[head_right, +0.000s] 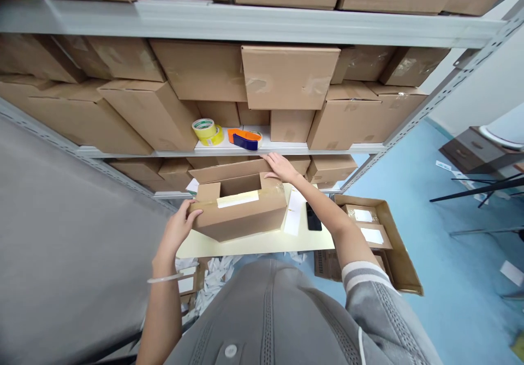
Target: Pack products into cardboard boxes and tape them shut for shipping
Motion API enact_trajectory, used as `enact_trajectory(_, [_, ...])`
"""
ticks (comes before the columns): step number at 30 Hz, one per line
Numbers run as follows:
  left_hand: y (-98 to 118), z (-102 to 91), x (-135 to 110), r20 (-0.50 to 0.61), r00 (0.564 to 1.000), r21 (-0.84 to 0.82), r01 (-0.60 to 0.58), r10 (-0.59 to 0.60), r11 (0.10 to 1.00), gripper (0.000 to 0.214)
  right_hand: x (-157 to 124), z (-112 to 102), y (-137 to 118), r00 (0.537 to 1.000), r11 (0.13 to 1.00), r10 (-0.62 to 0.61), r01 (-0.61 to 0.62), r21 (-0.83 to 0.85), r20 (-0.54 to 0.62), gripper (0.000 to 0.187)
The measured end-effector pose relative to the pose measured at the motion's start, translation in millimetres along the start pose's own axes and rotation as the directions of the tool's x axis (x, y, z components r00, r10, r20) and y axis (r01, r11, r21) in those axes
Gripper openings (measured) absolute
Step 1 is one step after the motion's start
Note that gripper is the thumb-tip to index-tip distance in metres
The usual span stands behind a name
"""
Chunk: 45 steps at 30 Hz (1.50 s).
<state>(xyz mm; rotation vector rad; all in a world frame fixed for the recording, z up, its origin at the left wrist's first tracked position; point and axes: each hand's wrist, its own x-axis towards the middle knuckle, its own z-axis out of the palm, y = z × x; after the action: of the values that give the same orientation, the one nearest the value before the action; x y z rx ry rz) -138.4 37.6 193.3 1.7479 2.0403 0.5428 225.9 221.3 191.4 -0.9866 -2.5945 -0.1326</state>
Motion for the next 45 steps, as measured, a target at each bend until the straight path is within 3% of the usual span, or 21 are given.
enact_trajectory(3, [-2.3,7.3,8.1,-0.021,0.999,-0.035,-0.039,0.038,0.999,0.033,-6.7,-6.9,-2.1,0.999,1.000,-0.029,0.029,0.005,0.030,0.091])
enact_trajectory(8, [-10.5,22.0,15.4,-0.183,0.975,-0.057,-0.136,0.123,0.989,0.041,-21.2,-28.4,-17.4,0.994,0.986,0.054,-0.067,0.155,0.092,0.058])
enact_trajectory(12, [-21.2,39.1,18.0,-0.314,0.947,-0.124,-0.110,0.067,0.986,0.063,-38.5,-36.8,-40.5,0.979,0.951,0.158,-0.186,0.246,0.131,0.053])
enact_trajectory(17, [-28.0,58.6,18.4,-0.384,0.923,-0.300,-0.084,-0.040,0.950,0.084,-64.0,-23.5,-73.1,0.951,0.946,0.279,-0.295,0.132,0.132,0.055])
enact_trajectory(20, [-23.9,60.3,17.1,-0.344,0.938,-0.355,-0.082,-0.049,0.931,0.081,-74.1,-12.0,-86.1,0.934,0.938,0.329,-0.341,0.067,0.140,0.057])
enact_trajectory(24, [-15.2,54.7,13.1,-0.247,0.968,-0.301,-0.039,-0.038,0.953,0.068,-80.3,1.7,-94.5,0.911,0.920,0.384,-0.391,0.024,0.149,0.058])
enact_trajectory(31, [-12.5,52.6,9.3,-0.256,0.967,-0.221,-0.066,0.008,0.973,0.053,-81.2,22.0,-109.2,0.855,0.860,0.509,-0.511,-0.012,0.103,0.057])
enact_trajectory(34, [-13.4,53.8,9.4,-0.245,0.969,-0.231,-0.040,-0.018,0.972,0.053,-78.8,27.1,-120.3,0.789,0.790,0.613,-0.613,-0.005,0.026,0.055])
enact_trajectory(37, [-13.1,54.5,8.9,-0.237,0.971,-0.255,-0.023,-0.040,0.967,0.053,-78.1,29.6,-130.3,0.685,0.688,0.726,-0.725,0.034,-0.062,0.055])
enact_trajectory(39, [-12.5,54.8,8.3,-0.228,0.972,-0.270,-0.005,-0.059,0.963,0.053,-79.2,29.3,-134.5,0.643,0.647,0.763,-0.759,0.074,-0.067,0.058])
enact_trajectory(45, [-13.2,53.2,9.1,-0.263,0.964,-0.277,-0.038,-0.038,0.960,0.051,-85.2,22.7,-136.3,0.650,0.641,0.760,-0.753,0.149,0.013,0.063])
